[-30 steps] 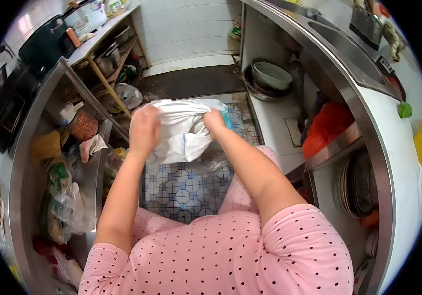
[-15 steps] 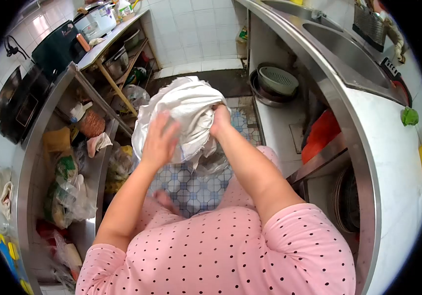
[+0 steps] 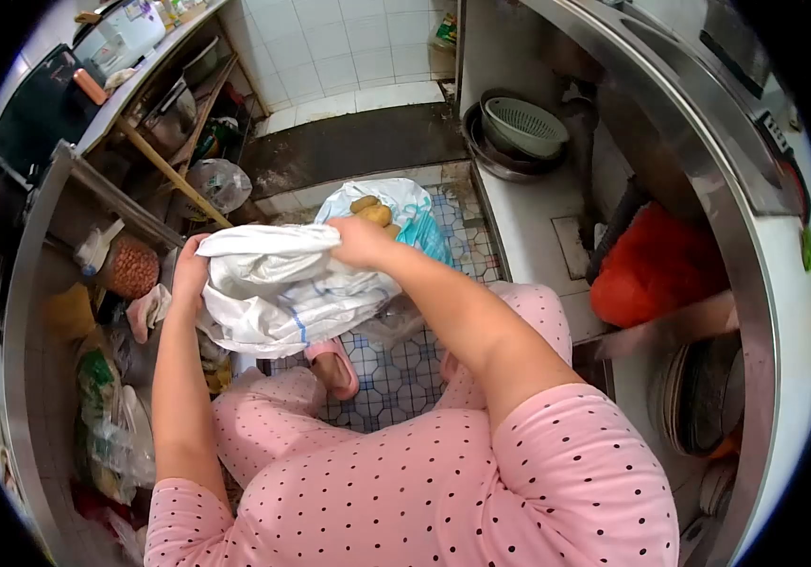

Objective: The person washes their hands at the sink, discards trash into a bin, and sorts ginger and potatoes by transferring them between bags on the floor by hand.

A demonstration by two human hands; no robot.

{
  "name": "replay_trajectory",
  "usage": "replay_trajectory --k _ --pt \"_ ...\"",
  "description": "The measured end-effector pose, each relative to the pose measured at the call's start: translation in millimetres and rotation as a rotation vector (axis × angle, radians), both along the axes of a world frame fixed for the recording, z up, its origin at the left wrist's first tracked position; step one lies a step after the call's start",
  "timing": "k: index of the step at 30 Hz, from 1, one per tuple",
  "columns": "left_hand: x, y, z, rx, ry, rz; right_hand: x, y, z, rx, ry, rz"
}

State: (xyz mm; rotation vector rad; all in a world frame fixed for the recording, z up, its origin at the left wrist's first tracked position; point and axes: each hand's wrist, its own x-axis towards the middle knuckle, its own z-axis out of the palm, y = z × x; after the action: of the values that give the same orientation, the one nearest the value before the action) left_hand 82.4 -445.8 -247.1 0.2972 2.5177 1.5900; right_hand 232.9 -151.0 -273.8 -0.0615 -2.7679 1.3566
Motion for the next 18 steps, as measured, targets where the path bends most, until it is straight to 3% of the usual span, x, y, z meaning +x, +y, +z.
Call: replay_trajectory --k 3,7,9,11,12,15,17,18 --pt "-26.1 15.3 -1.4 -0.106 0.047 -0.182 -33.8 26.8 -11.1 -0.159 0.153 -0.139" --pt "-48.3 56.2 8.3 -0.242 0.237 -0.362 -67.1 64.8 12.9 -0.562 0.179 -0.178" --pt "-80.8 78.9 -4.8 -0.286 0.477 -0.345 -73.1 86.3 20.4 -0.625 0.162 -0.217" --pt "-86.2 112.1 -2.2 -0.234 0.585 -0.156 -73.6 106.9 27.6 -0.518 0.198 -0.213" --pt "-82.9 129.3 6.6 -0.285 0.709 -0.067 -74.9 117.3 32.3 -0.603 0.195 -0.258" --pt "-53.8 177.4 47.2 -0.211 0.943 -0.154 -66.9 146.8 52.4 -0.768 0.237 -0.416" --pt "-29.7 200.7 73.3 -0.175 1.139 -0.412 -59.7 169.4 59.8 -0.901 0.249 -0.501" --pt "-24.4 208.4 73.9 -0.269 1.374 -0.462 -56.8 181.5 56.2 -0.956 0.263 -0.51"
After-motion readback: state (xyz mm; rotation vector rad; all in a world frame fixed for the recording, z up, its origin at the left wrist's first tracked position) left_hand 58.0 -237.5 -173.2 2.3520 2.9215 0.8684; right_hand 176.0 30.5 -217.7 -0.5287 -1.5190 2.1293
